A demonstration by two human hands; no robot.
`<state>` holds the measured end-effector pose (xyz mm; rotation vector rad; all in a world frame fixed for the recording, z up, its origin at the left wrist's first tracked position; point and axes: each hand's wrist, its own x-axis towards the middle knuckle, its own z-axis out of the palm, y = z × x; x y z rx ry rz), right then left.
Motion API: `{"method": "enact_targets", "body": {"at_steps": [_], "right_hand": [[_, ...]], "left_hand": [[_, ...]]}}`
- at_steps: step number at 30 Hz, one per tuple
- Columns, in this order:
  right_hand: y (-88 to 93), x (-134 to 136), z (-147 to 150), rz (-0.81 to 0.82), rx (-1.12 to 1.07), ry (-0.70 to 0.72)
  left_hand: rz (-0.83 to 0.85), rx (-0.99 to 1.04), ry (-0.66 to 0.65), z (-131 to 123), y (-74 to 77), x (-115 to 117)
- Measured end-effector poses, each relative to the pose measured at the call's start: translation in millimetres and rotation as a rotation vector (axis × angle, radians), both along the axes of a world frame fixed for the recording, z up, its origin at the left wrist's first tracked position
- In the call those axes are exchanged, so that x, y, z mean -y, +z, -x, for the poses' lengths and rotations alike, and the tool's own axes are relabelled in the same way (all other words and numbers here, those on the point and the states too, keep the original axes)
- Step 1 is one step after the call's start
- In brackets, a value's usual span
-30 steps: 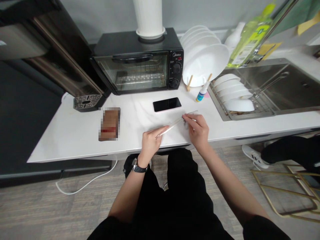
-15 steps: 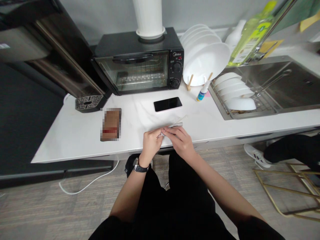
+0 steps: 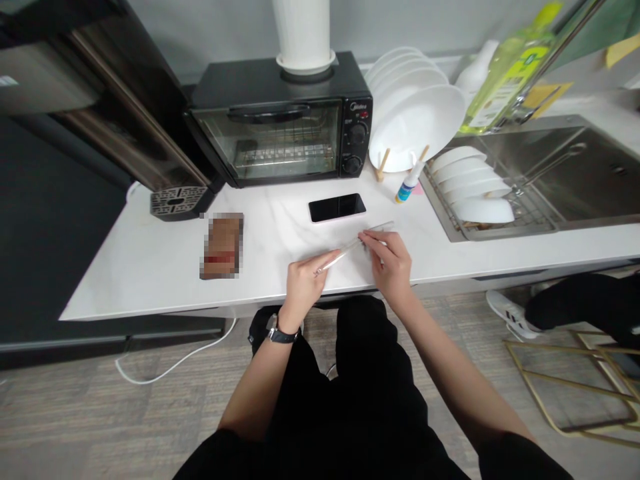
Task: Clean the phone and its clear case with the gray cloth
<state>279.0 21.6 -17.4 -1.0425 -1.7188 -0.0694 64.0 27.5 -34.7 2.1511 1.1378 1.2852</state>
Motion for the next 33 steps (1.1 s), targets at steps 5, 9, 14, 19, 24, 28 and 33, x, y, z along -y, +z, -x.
{"method": "enact_targets", "body": {"at_steps": [5,9,14,19,24,28,33], "right_hand": [[-8.8,21.6,51.4,0.031,-0.011,0.178],[-15.1,29.3,66.5,0.018,-0.006,0.207],[-9.0,16.8,35.5,0.030,0.044,0.221],[-0.2,-9.0,-9.5,0.048,-0.014,0.035],[2.8,-18.5,-16.6,0.077,-0.021,0.017],[0.4,-1.4,17.6,0.066,-0.051,0.076],[-12.5,27.7,69.4,0.052,-0.045,0.215]], "left_hand": [[-0.014,-0.030,0.054,0.1,5.3,0.1],[-0.010,-0.037,0.027,0.9,10.4,0.7],[0.003,-0.061,0.038,1.2,7.6,0.4],[0.005,0.005,0.012,0.9,0.6,-0.5],[0.005,0.002,0.037,-0.4,2.3,0.2],[0.003,-0.024,0.048,-0.8,4.9,0.5],[0.008,-0.027,0.075,0.5,6.9,-0.3]]}}
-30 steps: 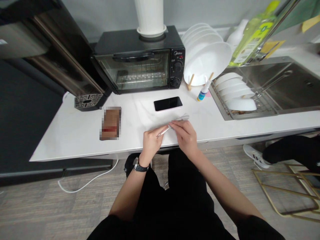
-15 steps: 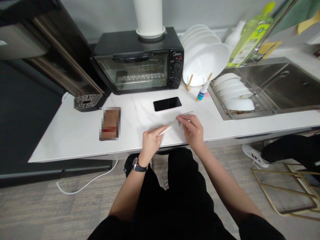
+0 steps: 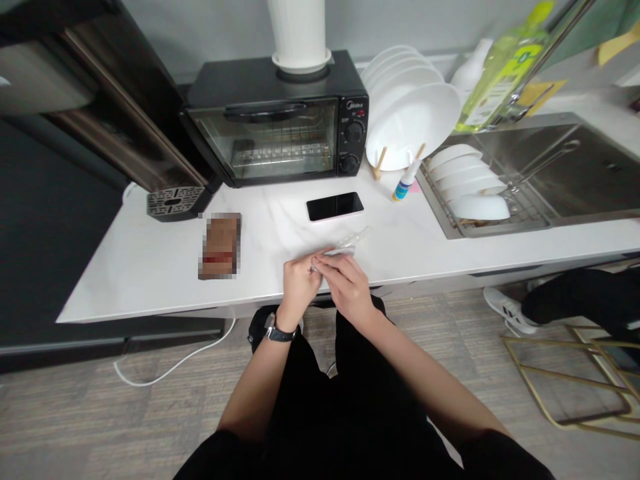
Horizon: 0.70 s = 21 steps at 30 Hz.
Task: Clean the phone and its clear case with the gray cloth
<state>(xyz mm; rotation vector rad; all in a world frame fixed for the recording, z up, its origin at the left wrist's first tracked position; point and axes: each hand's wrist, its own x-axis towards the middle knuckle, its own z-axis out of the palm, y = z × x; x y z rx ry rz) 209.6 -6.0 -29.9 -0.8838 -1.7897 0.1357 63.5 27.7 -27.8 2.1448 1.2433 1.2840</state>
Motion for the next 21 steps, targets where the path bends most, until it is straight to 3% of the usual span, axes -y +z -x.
{"method": "enact_targets", "body": {"at_steps": [3,7,11,15,18,21], "right_hand": [[-3.5,3.4,3.5,-0.009,0.025,0.009],[4.6,-16.1,-35.5,0.037,0.126,0.084],[14.4,-49.7,-91.5,0.071,0.030,-0.190],[13.9,-65.0,-121.2,0.241,-0.155,-0.282],[8.7,-64.7,-126.3,0.344,-0.366,-0.311],[3.6,-66.0,-128.7,0.382,-0.518,-0.284]], "left_hand": [[-0.011,0.019,-0.034,1.1,0.6,-0.7],[0.011,-0.002,-0.030,1.8,0.6,-0.6],[0.038,0.027,-0.037,-0.5,0.1,1.0],[0.077,0.111,0.080,-4.7,2.3,1.5],[0.123,0.243,0.161,-4.0,12.1,-2.9],[0.059,0.298,0.190,1.8,33.2,-12.5]]}}
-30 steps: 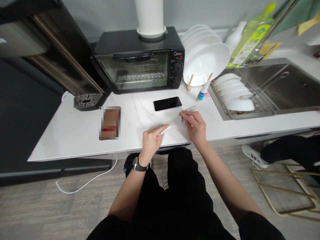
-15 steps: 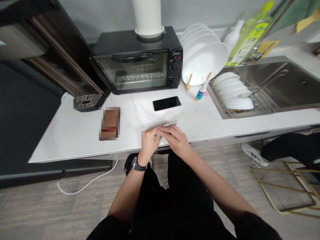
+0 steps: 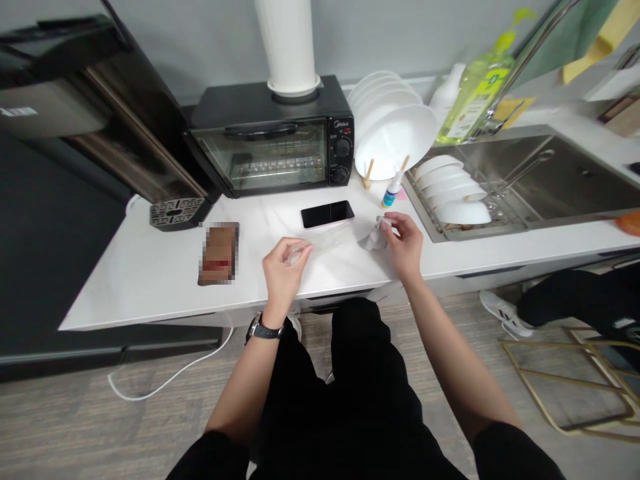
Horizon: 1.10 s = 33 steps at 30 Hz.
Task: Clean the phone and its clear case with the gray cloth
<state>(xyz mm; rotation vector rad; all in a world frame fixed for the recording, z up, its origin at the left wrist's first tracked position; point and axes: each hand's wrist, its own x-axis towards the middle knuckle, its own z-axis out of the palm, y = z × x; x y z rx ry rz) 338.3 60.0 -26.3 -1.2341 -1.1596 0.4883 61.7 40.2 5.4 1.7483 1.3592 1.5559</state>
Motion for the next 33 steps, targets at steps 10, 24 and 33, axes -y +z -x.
{"method": "enact_targets", "body": {"at_steps": [10,24,33], "right_hand": [[4.9,0.7,2.8,0.005,-0.085,0.123],[47.6,37.3,50.4,-0.105,0.134,0.105],[47.2,47.9,78.8,-0.150,0.168,-0.024]], "left_hand": [[-0.155,-0.306,-0.217,-16.5,37.7,-15.8],[-0.338,-0.245,-0.276,-29.7,-8.0,-27.0],[-0.341,-0.272,-0.271,-30.3,-11.4,-24.9]]}}
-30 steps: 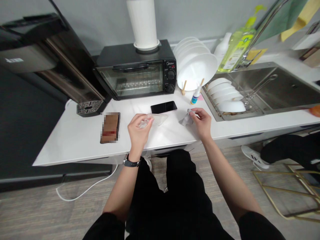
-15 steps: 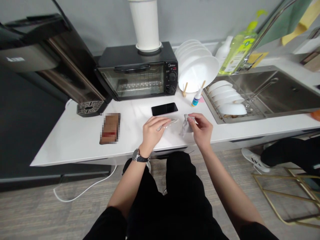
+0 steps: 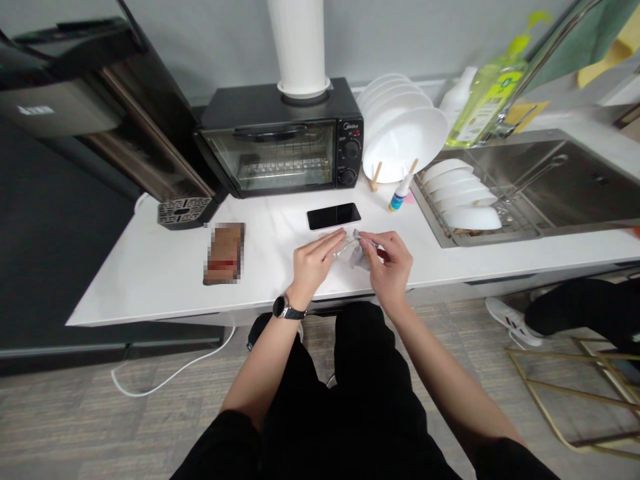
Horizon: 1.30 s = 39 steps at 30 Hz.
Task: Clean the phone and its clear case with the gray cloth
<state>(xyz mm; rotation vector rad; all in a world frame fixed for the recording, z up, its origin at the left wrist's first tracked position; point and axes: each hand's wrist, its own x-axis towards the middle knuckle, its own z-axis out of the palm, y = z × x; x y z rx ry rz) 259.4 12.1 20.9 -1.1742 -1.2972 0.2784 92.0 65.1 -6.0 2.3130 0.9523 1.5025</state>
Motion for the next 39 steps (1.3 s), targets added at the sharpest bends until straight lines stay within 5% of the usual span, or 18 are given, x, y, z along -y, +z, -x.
{"method": "enact_targets", "body": {"at_steps": [7,13,19,26,35,39], "right_hand": [[4.1,15.4,24.1,-0.096,0.070,0.100],[2.2,8.7,7.6,-0.138,0.175,0.153],[1.9,-9.9,-12.9,-0.076,0.157,-0.033],[-1.7,-7.7,-6.8,-0.021,0.029,-0.030],[4.5,17.8,24.9,-0.162,0.181,0.214],[1.2,17.3,23.1,-0.217,0.235,0.187]], "left_hand": [[-0.026,-0.047,0.014,3.0,-4.3,-0.6],[-0.045,-0.050,0.005,3.4,-5.1,0.2],[-0.127,0.011,-0.012,0.9,-5.9,-1.1],[-0.114,-0.004,0.011,-0.3,-6.5,-2.1],[-0.110,-0.033,-0.001,2.2,-10.1,-3.1],[-0.108,-0.029,-0.002,3.1,-10.2,-2.8]]}}
